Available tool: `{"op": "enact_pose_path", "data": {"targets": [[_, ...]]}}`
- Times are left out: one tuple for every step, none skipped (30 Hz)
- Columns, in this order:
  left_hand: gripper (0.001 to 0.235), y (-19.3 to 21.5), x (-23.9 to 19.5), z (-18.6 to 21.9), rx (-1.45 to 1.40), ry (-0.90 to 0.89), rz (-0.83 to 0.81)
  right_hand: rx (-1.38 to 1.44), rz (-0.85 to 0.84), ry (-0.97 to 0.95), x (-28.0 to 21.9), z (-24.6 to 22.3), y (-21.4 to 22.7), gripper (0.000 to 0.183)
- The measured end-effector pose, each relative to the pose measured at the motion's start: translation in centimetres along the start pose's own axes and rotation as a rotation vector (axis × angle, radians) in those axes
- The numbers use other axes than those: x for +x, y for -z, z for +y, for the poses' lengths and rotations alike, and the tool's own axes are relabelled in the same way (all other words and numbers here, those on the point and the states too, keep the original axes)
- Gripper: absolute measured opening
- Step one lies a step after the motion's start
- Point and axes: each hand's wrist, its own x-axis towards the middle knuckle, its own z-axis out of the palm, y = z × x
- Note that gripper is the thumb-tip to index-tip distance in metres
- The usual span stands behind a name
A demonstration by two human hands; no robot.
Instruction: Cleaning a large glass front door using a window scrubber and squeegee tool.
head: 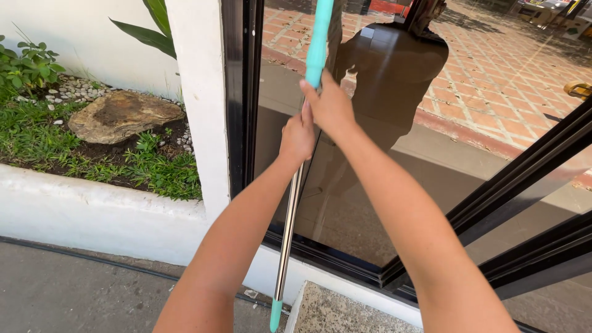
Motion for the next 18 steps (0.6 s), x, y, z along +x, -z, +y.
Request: {"op": "enact_pose_path", "data": {"targets": [[0.084, 0.4, 0.6, 0.9, 0.002, 0.003, 0.002, 0.003, -0.003, 0.001, 1.1, 0.1, 0.5, 0.074], [0.080, 0.7, 1.0, 1.7, -0.067, 0.032, -0.024, 0.009, 0.032, 0.078, 2.2, 0.2, 0.9, 0.056], [0.076, 1.1, 1.5, 2.5, -0.137, 0.062, -0.049, 0.017, 0.069, 0.154, 3.3, 0.3, 1.3, 0.039], [0.076, 1.2, 1.7, 2.1, -0.134, 0.063, -0.048, 0.020, 0.068, 0.153, 3.2, 0.3, 1.2, 0.039], [0.071, 1.2, 2.0, 1.7, -0.185, 0.063, -0.051, 0.041, 0.082, 0.165, 3.1, 0.2, 1.0, 0.039], [0.067, 1.1, 2.2, 1.6, -0.240, 0.060, -0.055, 0.058, 0.098, 0.179, 3.1, 0.2, 1.3, 0.039], [0.067, 1.0, 2.5, 1.3, -0.242, 0.058, -0.054, 0.057, 0.099, 0.182, 3.2, 0.3, 0.9, 0.039], [0.067, 0.9, 2.8, 0.6, -0.196, 0.044, -0.046, 0.060, 0.103, 0.151, 3.2, 0.6, 0.3, 0.044], [0.068, 0.7, 3.1, -0.2, -0.150, 0.030, -0.039, 0.063, 0.107, 0.120, 3.2, 0.9, -0.4, 0.051], [0.068, 0.5, 3.1, -1.0, -0.151, 0.033, -0.044, 0.061, 0.107, 0.114, 2.9, 1.3, -1.1, 0.051], [0.068, 0.3, 3.1, -1.8, -0.153, 0.015, -0.037, 0.052, 0.102, 0.075, 2.6, 1.7, -1.9, 0.058], [0.068, -0.1, 2.9, -3.0, -0.157, 0.005, -0.034, 0.040, 0.091, 0.031, 2.1, 2.3, -2.9, 0.066], [0.068, -0.6, 3.0, -4.3, -0.159, 0.015, -0.042, 0.036, 0.085, 0.020, 1.8, 3.0, -4.0, 0.066], [0.071, -1.0, 3.1, -5.5, -0.167, 0.024, -0.025, 0.031, 0.099, 0.027, 1.4, 3.7, -5.2, 0.069], [0.075, -1.4, 3.1, -6.7, -0.175, 0.033, -0.008, 0.025, 0.113, 0.033, 1.1, 4.4, -6.3, 0.071], [0.075, -2.1, 3.6, -8.5, -0.175, 0.045, -0.015, 0.024, 0.105, 0.022, 0.5, 4.9, -7.3, 0.071], [0.072, -2.8, 4.1, -10.3, -0.100, 0.016, 0.034, 0.043, 0.110, 0.019, -0.1, 5.4, -8.3, 0.072], [0.071, -3.2, 4.6, -12.1, -0.024, -0.013, 0.088, 0.064, 0.113, 0.020, -0.7, 5.7, -9.3, 0.073]]}}
